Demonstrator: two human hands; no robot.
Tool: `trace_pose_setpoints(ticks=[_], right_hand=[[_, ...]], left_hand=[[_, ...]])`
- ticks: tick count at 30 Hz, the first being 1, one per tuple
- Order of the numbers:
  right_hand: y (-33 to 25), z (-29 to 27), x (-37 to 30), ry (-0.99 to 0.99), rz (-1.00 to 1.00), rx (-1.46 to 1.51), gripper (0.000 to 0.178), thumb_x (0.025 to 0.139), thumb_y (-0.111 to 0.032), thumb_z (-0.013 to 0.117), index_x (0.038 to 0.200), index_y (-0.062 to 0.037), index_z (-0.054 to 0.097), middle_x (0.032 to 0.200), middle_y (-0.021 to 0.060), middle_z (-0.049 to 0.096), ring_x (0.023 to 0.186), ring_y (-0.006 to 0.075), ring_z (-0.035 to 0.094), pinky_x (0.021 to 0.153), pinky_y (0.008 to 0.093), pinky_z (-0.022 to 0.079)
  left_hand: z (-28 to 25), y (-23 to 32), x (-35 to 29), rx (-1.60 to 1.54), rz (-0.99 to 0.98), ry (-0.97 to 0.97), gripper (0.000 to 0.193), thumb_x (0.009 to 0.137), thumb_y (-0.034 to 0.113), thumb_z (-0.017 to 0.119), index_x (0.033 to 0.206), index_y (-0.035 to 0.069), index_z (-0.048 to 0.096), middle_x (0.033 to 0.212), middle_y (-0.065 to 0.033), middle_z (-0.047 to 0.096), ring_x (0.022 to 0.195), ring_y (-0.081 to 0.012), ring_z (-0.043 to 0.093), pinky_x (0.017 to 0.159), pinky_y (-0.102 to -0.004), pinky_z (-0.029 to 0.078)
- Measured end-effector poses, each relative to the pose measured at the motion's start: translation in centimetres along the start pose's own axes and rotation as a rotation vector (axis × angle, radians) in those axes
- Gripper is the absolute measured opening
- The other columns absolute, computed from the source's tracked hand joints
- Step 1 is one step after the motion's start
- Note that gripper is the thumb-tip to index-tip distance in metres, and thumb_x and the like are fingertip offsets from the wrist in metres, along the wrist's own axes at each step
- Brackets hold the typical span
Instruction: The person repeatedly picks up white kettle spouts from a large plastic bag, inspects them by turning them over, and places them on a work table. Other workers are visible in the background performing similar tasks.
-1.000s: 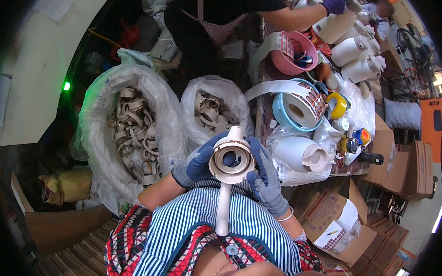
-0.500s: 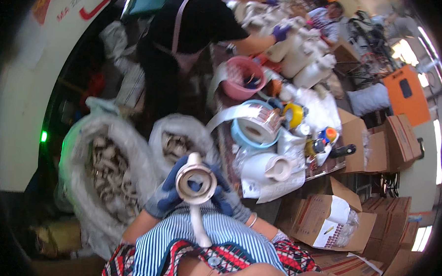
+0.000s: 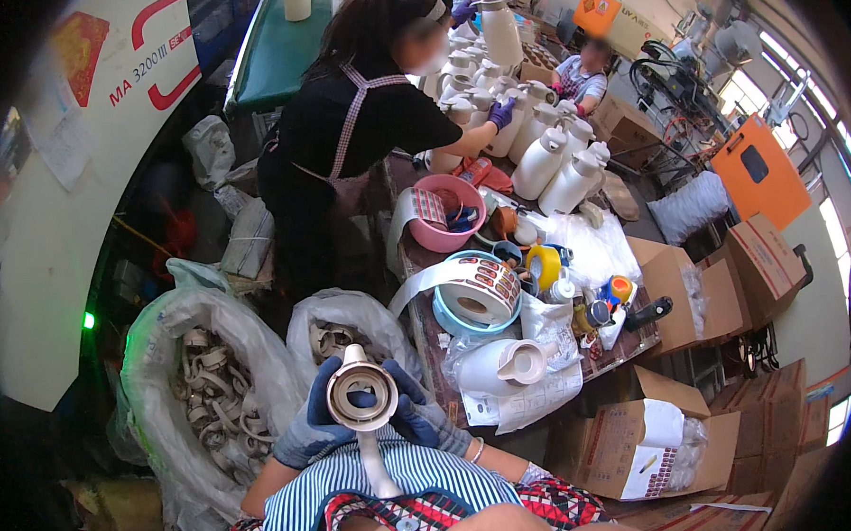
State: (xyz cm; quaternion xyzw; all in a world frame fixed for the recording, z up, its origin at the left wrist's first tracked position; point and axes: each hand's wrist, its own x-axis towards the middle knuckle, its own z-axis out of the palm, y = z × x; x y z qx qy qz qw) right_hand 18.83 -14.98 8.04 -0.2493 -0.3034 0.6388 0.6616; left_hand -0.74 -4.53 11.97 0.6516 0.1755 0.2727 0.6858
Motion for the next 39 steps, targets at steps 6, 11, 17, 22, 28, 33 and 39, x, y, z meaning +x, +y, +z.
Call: trace_pose_setpoints(ticks=[6, 11, 17, 22, 28, 33, 39], right_hand=[[-0.5, 1.4, 0.4, 0.016, -0.034, -0.151, 0.07, 0.101, -0.029, 0.054, 0.155, -0.0032, 0.018, 0.157, 0.0109, 0.028, 0.144, 0.0208, 0.027, 0.118, 0.0334, 0.022], [1.0, -0.2, 0.8, -0.062, -0.042, -0.28, 0.071, 0.1, -0.024, 0.056, 0.155, -0.0031, 0.016, 0.158, 0.0131, 0.026, 0.146, 0.0223, 0.024, 0.119, 0.0348, 0.019], [0.8, 0.4, 1.7, 0.036, 0.052, -0.133, 0.069, 0.099, -0.019, 0.058, 0.155, -0.0057, 0.019, 0.156, 0.0115, 0.029, 0.143, 0.0205, 0.029, 0.118, 0.0343, 0.026], [-0.4, 1.6, 3.8, 0.105, 0.155, -0.278, 0.064, 0.102, -0.029, 0.052, 0.154, -0.0062, 0.022, 0.155, 0.0105, 0.031, 0.141, 0.0206, 0.033, 0.116, 0.0326, 0.03], [0.8, -2.0, 2.8, 0.387, 0.328, -0.216, 0.051, 0.103, -0.031, 0.046, 0.147, -0.0054, 0.039, 0.135, 0.0094, 0.055, 0.103, 0.0157, 0.06, 0.084, 0.0282, 0.051], [1.0, -1.9, 2.0, 0.238, 0.425, -0.788, 0.035, 0.095, -0.014, 0.06, 0.125, -0.0004, 0.047, 0.109, 0.0112, 0.064, 0.085, 0.0165, 0.066, 0.072, 0.0252, 0.054], [4.9, -6.1, -0.2, 0.586, 0.602, -0.557, 0.025, 0.096, -0.019, 0.062, 0.112, -0.0031, 0.05, 0.09, 0.01, 0.066, 0.062, 0.0169, 0.064, 0.054, 0.0284, 0.053]], left_hand=[[0.7, 0.1, -1.0, -0.106, -0.056, 0.129, 0.116, 0.07, 0.019, 0.089, 0.156, 0.005, 0.012, 0.156, -0.0118, 0.027, 0.143, -0.0226, 0.03, 0.115, -0.0376, 0.029], [-0.5, -1.5, -1.2, -0.015, 0.006, 0.122, 0.112, 0.073, 0.018, 0.087, 0.156, 0.006, 0.012, 0.154, -0.012, 0.032, 0.141, -0.024, 0.034, 0.115, -0.0391, 0.03], [1.5, 0.8, -0.7, -0.113, 0.004, 0.329, 0.103, 0.079, 0.022, 0.082, 0.155, 0.004, 0.015, 0.153, -0.0122, 0.034, 0.14, -0.0231, 0.035, 0.115, -0.0371, 0.029], [1.5, -0.8, 0.0, -0.191, -0.097, 0.46, 0.091, 0.083, 0.021, 0.076, 0.153, 0.003, 0.02, 0.151, -0.0126, 0.036, 0.14, -0.0239, 0.036, 0.115, -0.0361, 0.029], [-2.1, -6.3, -2.0, 0.067, -0.047, 0.731, 0.09, 0.083, 0.011, 0.075, 0.153, 0.003, 0.019, 0.152, -0.0138, 0.033, 0.137, -0.0245, 0.038, 0.114, -0.0363, 0.033], [-1.3, -11.6, -3.4, 0.149, -0.162, 0.694, 0.092, 0.082, 0.016, 0.077, 0.154, 0.005, 0.02, 0.151, -0.0148, 0.036, 0.137, -0.0291, 0.039, 0.112, -0.0392, 0.036], [-0.2, -17.9, -4.2, 0.424, -0.344, 0.589, 0.09, 0.076, 0.033, 0.08, 0.149, 0.007, 0.033, 0.14, -0.0216, 0.048, 0.127, -0.0353, 0.05, 0.104, -0.042, 0.043]])
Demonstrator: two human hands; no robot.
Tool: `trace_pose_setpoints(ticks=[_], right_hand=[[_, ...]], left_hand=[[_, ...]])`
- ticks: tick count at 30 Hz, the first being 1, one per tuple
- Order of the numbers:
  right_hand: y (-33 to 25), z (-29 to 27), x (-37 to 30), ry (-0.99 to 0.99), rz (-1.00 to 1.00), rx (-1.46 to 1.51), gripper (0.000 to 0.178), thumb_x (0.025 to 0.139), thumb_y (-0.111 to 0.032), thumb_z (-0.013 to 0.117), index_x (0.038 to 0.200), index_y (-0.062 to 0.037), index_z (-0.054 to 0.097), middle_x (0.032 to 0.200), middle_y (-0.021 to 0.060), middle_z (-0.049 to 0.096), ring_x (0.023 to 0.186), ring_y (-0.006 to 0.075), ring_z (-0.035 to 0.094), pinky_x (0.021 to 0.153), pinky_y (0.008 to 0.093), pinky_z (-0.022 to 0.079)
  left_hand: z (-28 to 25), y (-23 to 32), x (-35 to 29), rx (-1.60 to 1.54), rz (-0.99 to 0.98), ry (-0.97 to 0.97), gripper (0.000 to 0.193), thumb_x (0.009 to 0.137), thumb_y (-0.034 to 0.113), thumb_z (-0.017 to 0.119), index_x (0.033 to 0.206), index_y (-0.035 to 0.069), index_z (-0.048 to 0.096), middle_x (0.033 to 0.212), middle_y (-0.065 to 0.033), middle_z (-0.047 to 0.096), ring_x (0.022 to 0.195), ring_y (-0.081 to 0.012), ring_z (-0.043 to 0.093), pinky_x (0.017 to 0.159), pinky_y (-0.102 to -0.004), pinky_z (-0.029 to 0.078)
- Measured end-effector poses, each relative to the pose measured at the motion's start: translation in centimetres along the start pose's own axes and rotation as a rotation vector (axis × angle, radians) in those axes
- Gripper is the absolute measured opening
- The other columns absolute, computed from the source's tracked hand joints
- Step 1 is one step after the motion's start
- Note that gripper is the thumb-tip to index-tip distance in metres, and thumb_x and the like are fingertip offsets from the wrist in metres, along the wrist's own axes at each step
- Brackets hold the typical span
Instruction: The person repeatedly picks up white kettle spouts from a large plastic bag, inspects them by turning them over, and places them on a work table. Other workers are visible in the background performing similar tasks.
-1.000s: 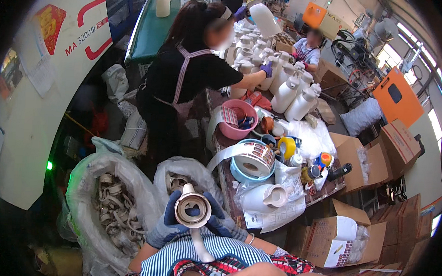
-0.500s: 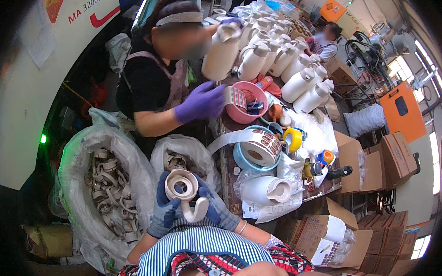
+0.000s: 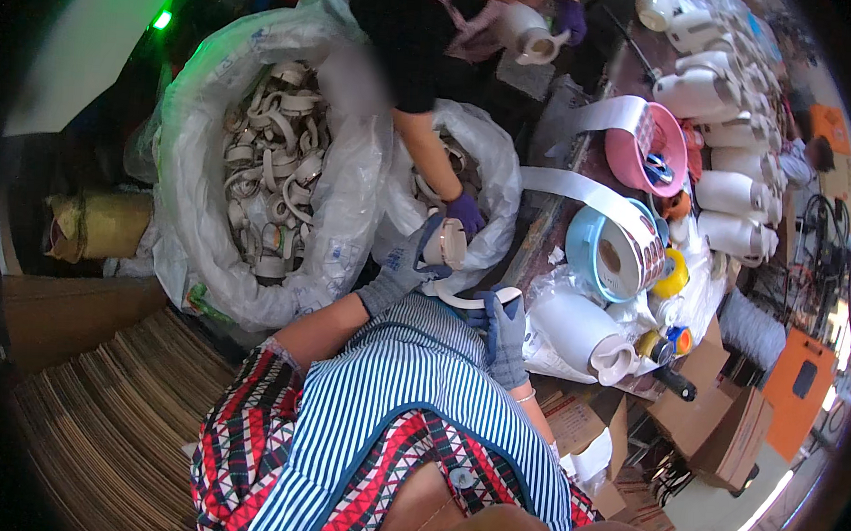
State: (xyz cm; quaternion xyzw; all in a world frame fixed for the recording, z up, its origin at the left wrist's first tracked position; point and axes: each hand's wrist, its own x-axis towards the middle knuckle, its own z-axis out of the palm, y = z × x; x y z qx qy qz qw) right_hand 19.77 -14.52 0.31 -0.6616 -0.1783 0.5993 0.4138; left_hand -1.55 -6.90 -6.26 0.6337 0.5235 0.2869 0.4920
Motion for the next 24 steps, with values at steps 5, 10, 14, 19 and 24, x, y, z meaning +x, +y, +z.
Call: trace_pose_setpoints(ticks=[5, 10, 14, 19, 24], right_hand=[[6.3, -2.6, 5.6, 0.117, -0.2, -0.306, 0.028, 0.092, -0.017, 0.066, 0.11, -0.0017, 0.052, 0.096, 0.0101, 0.061, 0.079, 0.0176, 0.059, 0.069, 0.0316, 0.05], [5.1, 1.8, 5.8, 0.013, -0.264, -0.661, 0.033, 0.092, -0.02, 0.065, 0.116, -0.0016, 0.051, 0.105, 0.0173, 0.064, 0.095, 0.027, 0.062, 0.083, 0.0385, 0.049], [5.6, 4.8, 6.3, -0.023, -0.272, -0.729, 0.035, 0.093, -0.02, 0.066, 0.118, -0.0019, 0.052, 0.102, 0.0148, 0.065, 0.092, 0.0237, 0.064, 0.081, 0.0371, 0.051], [7.6, 6.3, 6.9, -0.003, -0.156, -0.649, 0.03, 0.092, -0.019, 0.068, 0.114, -0.0031, 0.054, 0.1, 0.0113, 0.065, 0.09, 0.0202, 0.063, 0.081, 0.033, 0.051], [10.1, 2.8, 9.5, 0.118, -0.137, -0.528, 0.028, 0.089, -0.016, 0.071, 0.108, -0.003, 0.054, 0.102, 0.0069, 0.061, 0.088, 0.0178, 0.059, 0.08, 0.0309, 0.049]], left_hand=[[-2.9, -6.2, -4.8, -0.074, -0.289, -0.116, 0.075, 0.08, 0.029, 0.075, 0.144, 0.006, 0.043, 0.134, -0.0236, 0.052, 0.124, -0.0358, 0.053, 0.104, -0.0423, 0.042], [-12.2, -2.5, -9.5, -0.033, -0.314, 0.295, 0.053, 0.09, 0.018, 0.068, 0.136, -0.001, 0.051, 0.129, -0.0172, 0.06, 0.119, -0.0261, 0.059, 0.102, -0.0348, 0.045], [-16.8, -10.6, -10.6, -0.294, -0.499, 0.609, 0.048, 0.092, 0.016, 0.066, 0.135, 0.0, 0.052, 0.126, -0.0156, 0.063, 0.115, -0.0223, 0.06, 0.099, -0.0344, 0.047], [-19.8, -21.3, -6.9, -0.149, -0.704, 0.788, 0.048, 0.09, 0.024, 0.066, 0.13, 0.0, 0.054, 0.123, -0.0169, 0.062, 0.114, -0.0289, 0.059, 0.1, -0.0382, 0.045], [-20.3, -24.4, -0.4, 0.633, -0.775, 0.497, 0.072, 0.079, 0.035, 0.075, 0.138, 0.006, 0.047, 0.131, -0.0178, 0.054, 0.125, -0.0344, 0.049, 0.105, -0.0452, 0.038]])
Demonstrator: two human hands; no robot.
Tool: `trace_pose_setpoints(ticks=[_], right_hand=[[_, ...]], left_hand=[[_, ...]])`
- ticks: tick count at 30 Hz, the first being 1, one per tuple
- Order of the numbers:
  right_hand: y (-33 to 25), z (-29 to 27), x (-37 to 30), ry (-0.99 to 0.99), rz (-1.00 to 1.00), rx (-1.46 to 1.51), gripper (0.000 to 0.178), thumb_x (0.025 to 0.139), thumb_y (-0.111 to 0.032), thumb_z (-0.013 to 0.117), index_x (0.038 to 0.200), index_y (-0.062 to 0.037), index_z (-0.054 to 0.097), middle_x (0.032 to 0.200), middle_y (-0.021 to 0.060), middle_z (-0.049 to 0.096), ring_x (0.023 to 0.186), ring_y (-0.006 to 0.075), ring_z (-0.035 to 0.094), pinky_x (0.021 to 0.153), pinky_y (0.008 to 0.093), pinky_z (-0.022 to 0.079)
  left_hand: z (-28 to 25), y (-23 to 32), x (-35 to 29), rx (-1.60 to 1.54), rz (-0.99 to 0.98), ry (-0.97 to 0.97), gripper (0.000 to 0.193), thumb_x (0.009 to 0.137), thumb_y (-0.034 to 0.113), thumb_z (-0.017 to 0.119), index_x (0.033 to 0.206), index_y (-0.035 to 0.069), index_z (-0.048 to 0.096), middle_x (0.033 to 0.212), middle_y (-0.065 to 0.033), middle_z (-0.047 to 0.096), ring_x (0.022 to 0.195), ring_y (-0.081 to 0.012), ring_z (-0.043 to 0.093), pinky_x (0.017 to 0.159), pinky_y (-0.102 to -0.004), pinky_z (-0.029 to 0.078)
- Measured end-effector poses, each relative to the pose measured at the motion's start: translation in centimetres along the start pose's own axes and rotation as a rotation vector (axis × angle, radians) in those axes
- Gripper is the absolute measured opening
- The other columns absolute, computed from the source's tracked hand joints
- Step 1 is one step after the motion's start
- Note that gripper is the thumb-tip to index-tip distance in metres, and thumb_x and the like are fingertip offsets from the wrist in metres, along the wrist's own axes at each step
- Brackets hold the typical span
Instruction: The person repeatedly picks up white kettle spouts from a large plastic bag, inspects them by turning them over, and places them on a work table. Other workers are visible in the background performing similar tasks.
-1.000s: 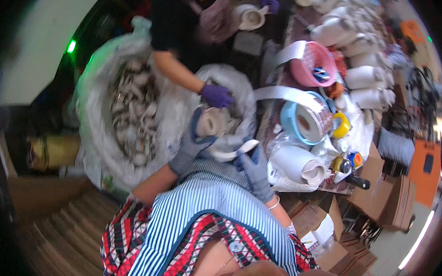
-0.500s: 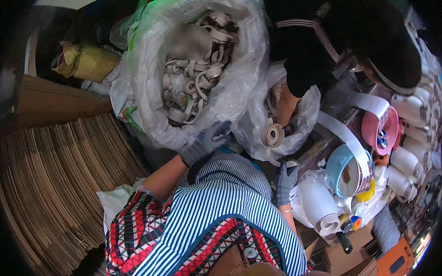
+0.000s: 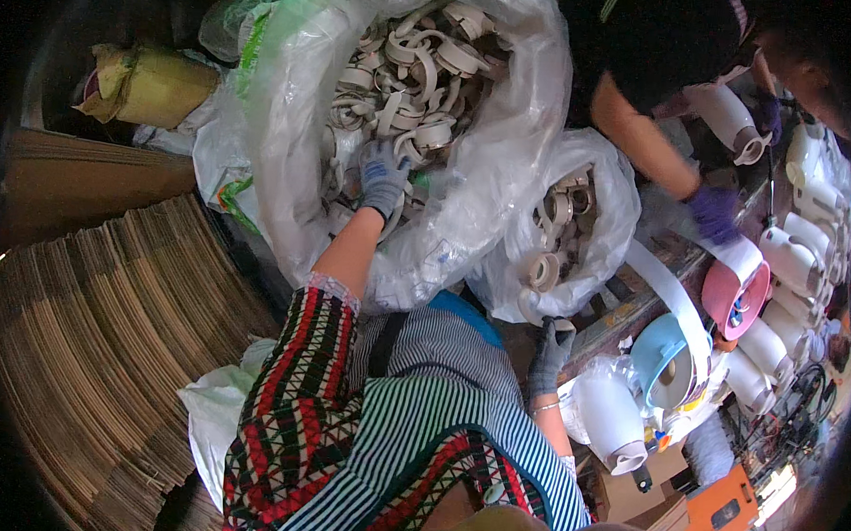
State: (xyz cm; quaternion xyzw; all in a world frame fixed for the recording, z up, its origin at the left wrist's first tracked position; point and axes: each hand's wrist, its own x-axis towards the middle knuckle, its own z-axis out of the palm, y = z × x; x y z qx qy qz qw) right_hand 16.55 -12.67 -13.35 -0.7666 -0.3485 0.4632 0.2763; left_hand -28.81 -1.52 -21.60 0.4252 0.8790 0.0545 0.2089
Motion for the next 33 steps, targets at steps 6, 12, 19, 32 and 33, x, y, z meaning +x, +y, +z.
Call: trace_pose_setpoints(ticks=[6, 12, 19, 32, 33], right_hand=[[-1.0, 4.4, 5.2, 0.002, 0.292, 0.592, 0.024, 0.093, -0.018, 0.067, 0.109, -0.0054, 0.053, 0.102, 0.0074, 0.061, 0.088, 0.0194, 0.062, 0.077, 0.0323, 0.055], [9.3, 7.4, 11.7, -0.178, 0.053, 0.303, 0.026, 0.096, -0.022, 0.063, 0.112, -0.0033, 0.057, 0.108, 0.0109, 0.064, 0.096, 0.0267, 0.063, 0.088, 0.0348, 0.052], [6.8, 5.6, 9.8, -0.28, 0.851, 0.973, 0.038, 0.097, -0.031, 0.06, 0.123, -0.0039, 0.056, 0.111, 0.0112, 0.064, 0.095, 0.0272, 0.063, 0.088, 0.0363, 0.052], [-20.6, -11.2, -7.4, -0.129, -0.477, 0.421, 0.05, 0.101, -0.027, 0.054, 0.14, 0.0031, 0.047, 0.143, 0.0159, 0.05, 0.131, 0.0232, 0.047, 0.112, 0.0354, 0.034], [-20.4, -12.3, -8.4, -0.109, -0.482, 0.426, 0.05, 0.101, -0.028, 0.054, 0.14, 0.0031, 0.048, 0.142, 0.0158, 0.05, 0.131, 0.0234, 0.047, 0.112, 0.0356, 0.034]], left_hand=[[3.7, 3.6, 5.2, 0.459, 0.479, -0.112, 0.084, 0.076, 0.034, 0.077, 0.146, 0.012, 0.037, 0.14, -0.0145, 0.047, 0.131, -0.0318, 0.043, 0.106, -0.0456, 0.035], [0.4, 3.0, 5.4, 0.273, 0.484, -0.113, 0.077, 0.076, 0.031, 0.073, 0.143, 0.01, 0.041, 0.126, -0.016, 0.052, 0.117, -0.0341, 0.051, 0.101, -0.0469, 0.037], [-15.0, 4.8, -2.4, -0.823, 0.47, -0.234, 0.078, 0.084, 0.015, 0.07, 0.15, 0.003, 0.03, 0.143, -0.014, 0.045, 0.13, -0.0254, 0.047, 0.11, -0.0369, 0.035], [-13.4, 27.5, -25.3, -1.432, 0.71, -1.229, 0.068, 0.095, 0.038, 0.062, 0.147, 0.003, 0.034, 0.141, -0.0078, 0.048, 0.129, -0.0188, 0.047, 0.112, -0.0334, 0.035], [-13.3, 28.3, -26.7, -1.462, 0.666, -1.269, 0.063, 0.097, 0.038, 0.057, 0.145, 0.003, 0.037, 0.139, -0.0072, 0.05, 0.128, -0.0182, 0.049, 0.111, -0.0333, 0.036]])
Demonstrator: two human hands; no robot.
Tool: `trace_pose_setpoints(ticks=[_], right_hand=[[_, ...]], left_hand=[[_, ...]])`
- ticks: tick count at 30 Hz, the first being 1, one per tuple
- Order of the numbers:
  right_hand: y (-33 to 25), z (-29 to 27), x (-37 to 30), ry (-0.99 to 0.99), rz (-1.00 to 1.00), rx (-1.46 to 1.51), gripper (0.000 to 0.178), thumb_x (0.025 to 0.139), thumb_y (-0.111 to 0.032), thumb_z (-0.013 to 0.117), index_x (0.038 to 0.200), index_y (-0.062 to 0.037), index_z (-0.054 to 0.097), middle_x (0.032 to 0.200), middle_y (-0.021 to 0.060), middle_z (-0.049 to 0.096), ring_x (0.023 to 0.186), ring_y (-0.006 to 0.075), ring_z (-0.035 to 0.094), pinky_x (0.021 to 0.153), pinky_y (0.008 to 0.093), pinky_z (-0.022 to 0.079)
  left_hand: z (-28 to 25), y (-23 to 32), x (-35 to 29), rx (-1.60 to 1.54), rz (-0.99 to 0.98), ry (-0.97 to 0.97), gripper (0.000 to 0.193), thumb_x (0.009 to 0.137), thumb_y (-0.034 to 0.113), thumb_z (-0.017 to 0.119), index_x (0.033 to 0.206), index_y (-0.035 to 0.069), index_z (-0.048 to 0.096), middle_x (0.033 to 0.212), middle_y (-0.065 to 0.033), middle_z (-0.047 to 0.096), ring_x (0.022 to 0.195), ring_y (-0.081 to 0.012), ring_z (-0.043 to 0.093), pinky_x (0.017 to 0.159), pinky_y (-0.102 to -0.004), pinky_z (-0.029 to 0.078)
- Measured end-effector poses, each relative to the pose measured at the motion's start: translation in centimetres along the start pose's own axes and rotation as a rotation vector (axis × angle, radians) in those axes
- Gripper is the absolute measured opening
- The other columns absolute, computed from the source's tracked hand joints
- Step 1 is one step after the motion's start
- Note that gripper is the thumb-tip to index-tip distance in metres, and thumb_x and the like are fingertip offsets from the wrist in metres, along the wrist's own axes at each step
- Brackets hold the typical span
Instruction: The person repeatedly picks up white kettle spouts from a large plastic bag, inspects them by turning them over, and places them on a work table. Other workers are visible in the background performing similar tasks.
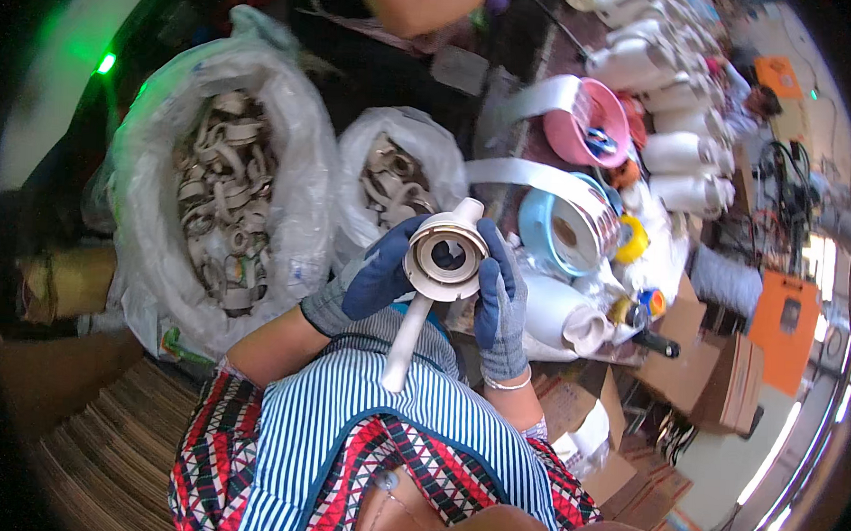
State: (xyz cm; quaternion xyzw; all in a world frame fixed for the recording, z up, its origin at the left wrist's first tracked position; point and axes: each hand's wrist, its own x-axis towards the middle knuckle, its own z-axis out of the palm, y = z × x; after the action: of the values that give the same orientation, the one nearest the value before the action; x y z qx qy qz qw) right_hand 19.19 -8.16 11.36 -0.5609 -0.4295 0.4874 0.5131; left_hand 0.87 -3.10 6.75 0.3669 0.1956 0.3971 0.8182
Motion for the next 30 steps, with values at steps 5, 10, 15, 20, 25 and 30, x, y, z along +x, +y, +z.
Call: trace_pose_setpoints(ticks=[5, 10, 15, 20, 25, 30], right_hand=[[-1.3, -3.8, -3.7, 0.195, 0.062, 0.015, 0.055, 0.103, -0.036, 0.048, 0.141, 0.0035, 0.046, 0.143, 0.0152, 0.049, 0.131, 0.0241, 0.047, 0.112, 0.0369, 0.034], [0.8, -6.2, -6.1, 0.28, 0.092, 0.15, 0.059, 0.105, -0.041, 0.041, 0.142, 0.0043, 0.041, 0.142, 0.0143, 0.048, 0.13, 0.0238, 0.047, 0.111, 0.0377, 0.036], [1.4, -6.3, -7.0, 0.29, 0.018, -0.169, 0.051, 0.108, -0.034, 0.035, 0.14, 0.0044, 0.043, 0.138, 0.0137, 0.051, 0.127, 0.0215, 0.05, 0.11, 0.0366, 0.038], [1.9, -6.3, -7.0, 0.324, 0.146, 0.267, 0.046, 0.107, -0.029, 0.037, 0.139, 0.0035, 0.046, 0.136, 0.0153, 0.053, 0.124, 0.0217, 0.052, 0.106, 0.0335, 0.04], [1.9, -6.9, -7.1, 0.265, 0.102, 0.074, 0.044, 0.106, -0.03, 0.041, 0.136, 0.0024, 0.05, 0.133, 0.0136, 0.055, 0.123, 0.0206, 0.052, 0.105, 0.0322, 0.041], [1.5, -6.3, -6.8, 0.296, 0.143, 0.198, 0.044, 0.105, -0.031, 0.044, 0.133, 0.0029, 0.053, 0.132, 0.0137, 0.056, 0.12, 0.0209, 0.054, 0.105, 0.0332, 0.042]], left_hand=[[4.7, -3.2, 2.2, -0.68, -0.259, -0.067, 0.044, 0.104, 0.031, 0.043, 0.14, 0.005, 0.046, 0.138, -0.0095, 0.054, 0.126, -0.0198, 0.052, 0.112, -0.0371, 0.038], [6.0, -6.0, 2.5, -0.887, -0.463, -0.12, 0.041, 0.103, 0.032, 0.045, 0.135, 0.008, 0.052, 0.134, -0.0073, 0.058, 0.124, -0.0192, 0.054, 0.11, -0.0372, 0.04], [7.1, -5.2, 2.3, -0.693, -0.588, 0.002, 0.049, 0.1, 0.023, 0.052, 0.144, 0.008, 0.039, 0.144, -0.0073, 0.048, 0.13, -0.0182, 0.047, 0.113, -0.0372, 0.037], [9.8, -1.8, 3.0, -0.588, -0.733, 0.381, 0.07, 0.086, 0.001, 0.068, 0.147, 0.006, 0.034, 0.144, -0.0079, 0.045, 0.132, -0.02, 0.046, 0.112, -0.037, 0.037], [6.8, -5.2, 1.4, -0.594, -0.599, 0.121, 0.05, 0.098, 0.017, 0.056, 0.143, 0.006, 0.039, 0.138, -0.0074, 0.051, 0.127, -0.0184, 0.049, 0.11, -0.0362, 0.04], [6.5, -5.4, 1.2, -0.913, -0.617, 0.027, 0.044, 0.1, 0.023, 0.054, 0.139, 0.006, 0.044, 0.136, -0.0082, 0.053, 0.125, -0.018, 0.051, 0.108, -0.0356, 0.042]])
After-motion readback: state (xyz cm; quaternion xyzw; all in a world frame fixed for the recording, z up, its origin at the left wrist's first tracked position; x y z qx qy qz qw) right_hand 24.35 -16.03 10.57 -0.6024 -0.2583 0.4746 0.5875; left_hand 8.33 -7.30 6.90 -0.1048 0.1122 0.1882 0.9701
